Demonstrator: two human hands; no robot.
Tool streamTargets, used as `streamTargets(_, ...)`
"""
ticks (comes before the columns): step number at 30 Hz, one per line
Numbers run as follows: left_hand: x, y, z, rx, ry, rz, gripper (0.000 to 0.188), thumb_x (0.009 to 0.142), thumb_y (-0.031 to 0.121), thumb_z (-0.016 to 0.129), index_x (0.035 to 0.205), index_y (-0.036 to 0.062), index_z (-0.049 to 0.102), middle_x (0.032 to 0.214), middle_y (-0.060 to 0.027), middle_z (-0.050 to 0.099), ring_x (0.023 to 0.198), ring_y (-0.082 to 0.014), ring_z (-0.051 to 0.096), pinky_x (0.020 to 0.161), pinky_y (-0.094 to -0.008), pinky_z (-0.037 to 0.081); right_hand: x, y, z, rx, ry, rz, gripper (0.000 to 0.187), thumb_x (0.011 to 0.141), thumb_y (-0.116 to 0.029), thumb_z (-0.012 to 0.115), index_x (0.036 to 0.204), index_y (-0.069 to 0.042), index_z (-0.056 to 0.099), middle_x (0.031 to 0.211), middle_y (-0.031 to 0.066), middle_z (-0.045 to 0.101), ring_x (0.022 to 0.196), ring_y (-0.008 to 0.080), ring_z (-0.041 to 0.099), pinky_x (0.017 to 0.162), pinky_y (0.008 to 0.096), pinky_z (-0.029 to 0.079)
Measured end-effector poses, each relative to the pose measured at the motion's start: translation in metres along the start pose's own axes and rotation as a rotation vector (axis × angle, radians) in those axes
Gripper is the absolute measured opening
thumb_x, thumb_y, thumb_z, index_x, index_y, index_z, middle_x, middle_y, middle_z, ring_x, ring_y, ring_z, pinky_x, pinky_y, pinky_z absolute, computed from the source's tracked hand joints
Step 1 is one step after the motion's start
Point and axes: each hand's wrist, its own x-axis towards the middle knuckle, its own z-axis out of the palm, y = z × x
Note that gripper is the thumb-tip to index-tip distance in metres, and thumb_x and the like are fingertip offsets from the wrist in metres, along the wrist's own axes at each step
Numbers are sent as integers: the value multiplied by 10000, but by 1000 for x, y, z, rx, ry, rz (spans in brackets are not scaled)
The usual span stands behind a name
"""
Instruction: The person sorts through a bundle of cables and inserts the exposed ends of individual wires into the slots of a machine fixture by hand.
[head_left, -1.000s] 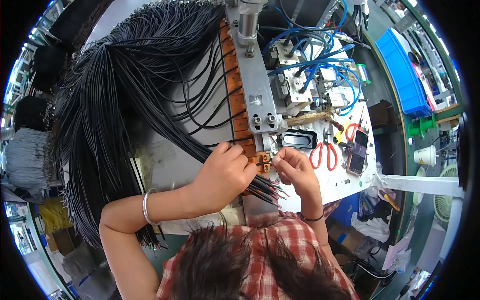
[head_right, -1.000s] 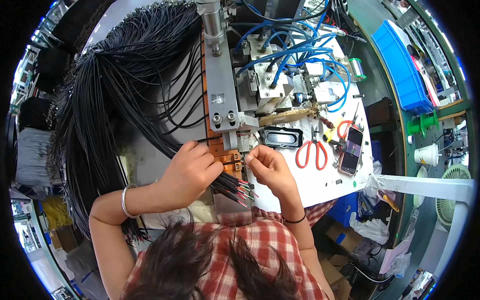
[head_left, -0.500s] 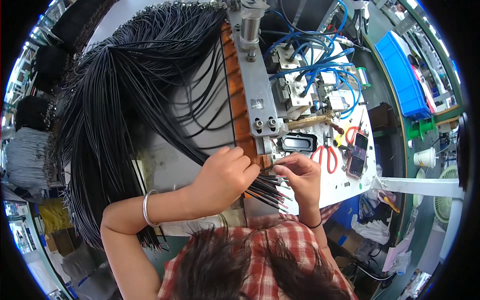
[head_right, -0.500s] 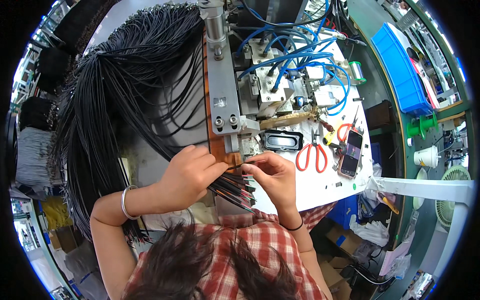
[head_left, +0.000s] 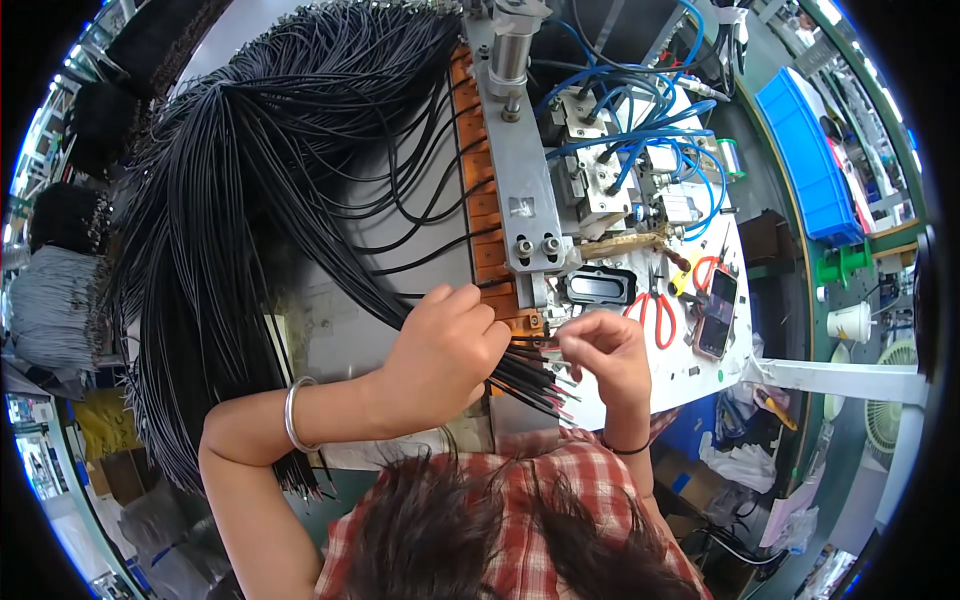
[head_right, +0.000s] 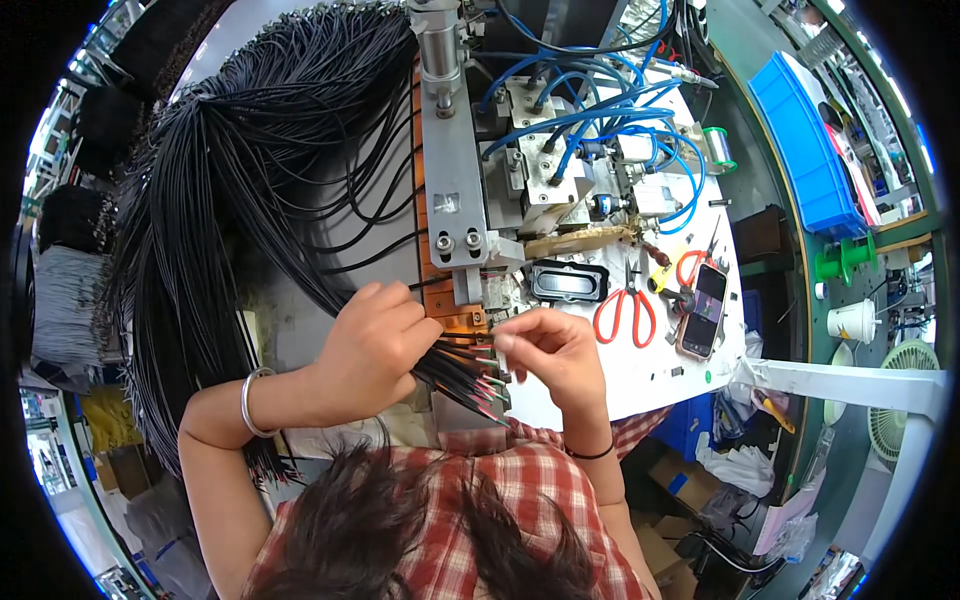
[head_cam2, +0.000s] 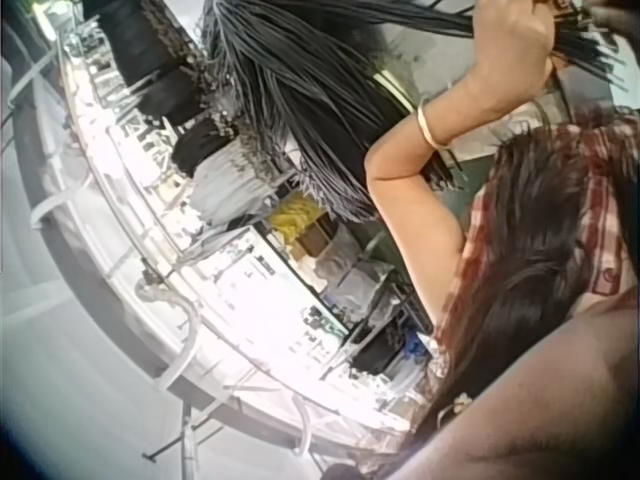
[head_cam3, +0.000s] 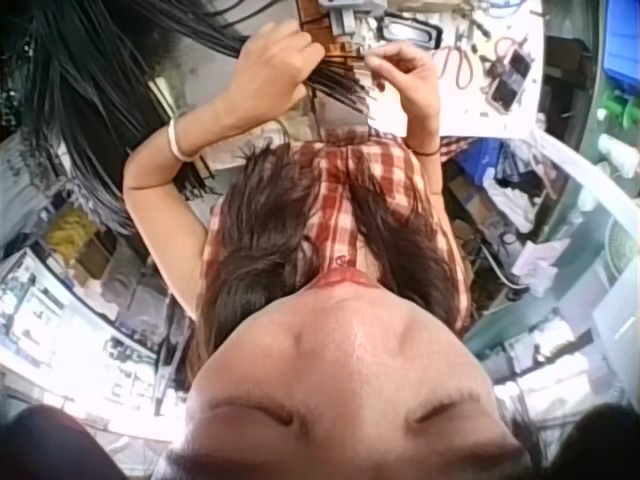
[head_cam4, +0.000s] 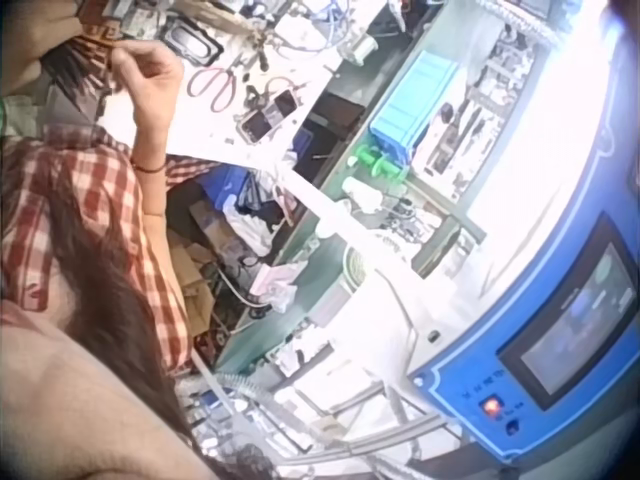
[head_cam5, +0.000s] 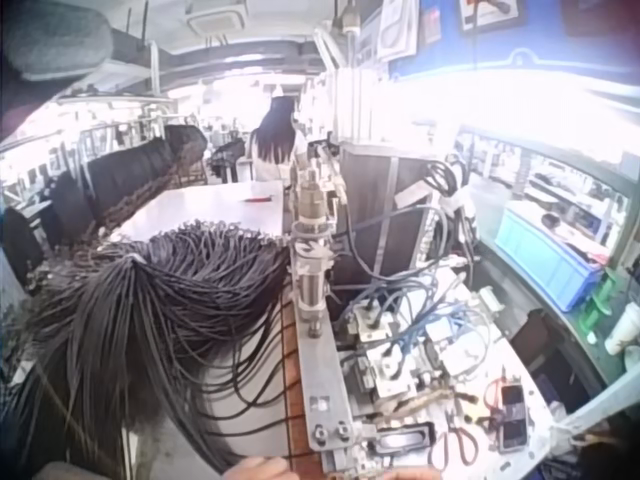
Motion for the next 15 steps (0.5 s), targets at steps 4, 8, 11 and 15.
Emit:
streamTargets(4,0,1,5,-3,4,42,234,530,6,604,739,44,506,723,-79,477,746,-266,471,665,-366,380,1,1,-1,119,41,9,33,808,2,659,816,24,635,712,55,632,508,53,532,427,182,411)
streamTargets(8,-2,-1,11,-10,47,122,238,527,8,610,736,47,502,730,-74,486,750,-258,477,681,-355,380,4,9,-5,-15,90,11,76,827,-41,657,794,7,608,686,34,616,498,44,511,429,181,398)
streamTargets(11,-1,0,10,8,69,104,232,534,9,613,733,50,500,732,-68,493,753,-250,480,697,-350,383,8,14,-3,-115,122,22,94,850,-65,632,800,-2,584,674,20,589,480,43,478,419,181,370)
streamTargets(15,-2,2,0,41,-12,-28,242,539,14,625,754,47,519,733,-60,498,751,-238,480,711,-356,385,12,12,-5,-62,51,133,108,885,-87,578,816,-8,550,671,1,545,473,45,437,418,178,331)
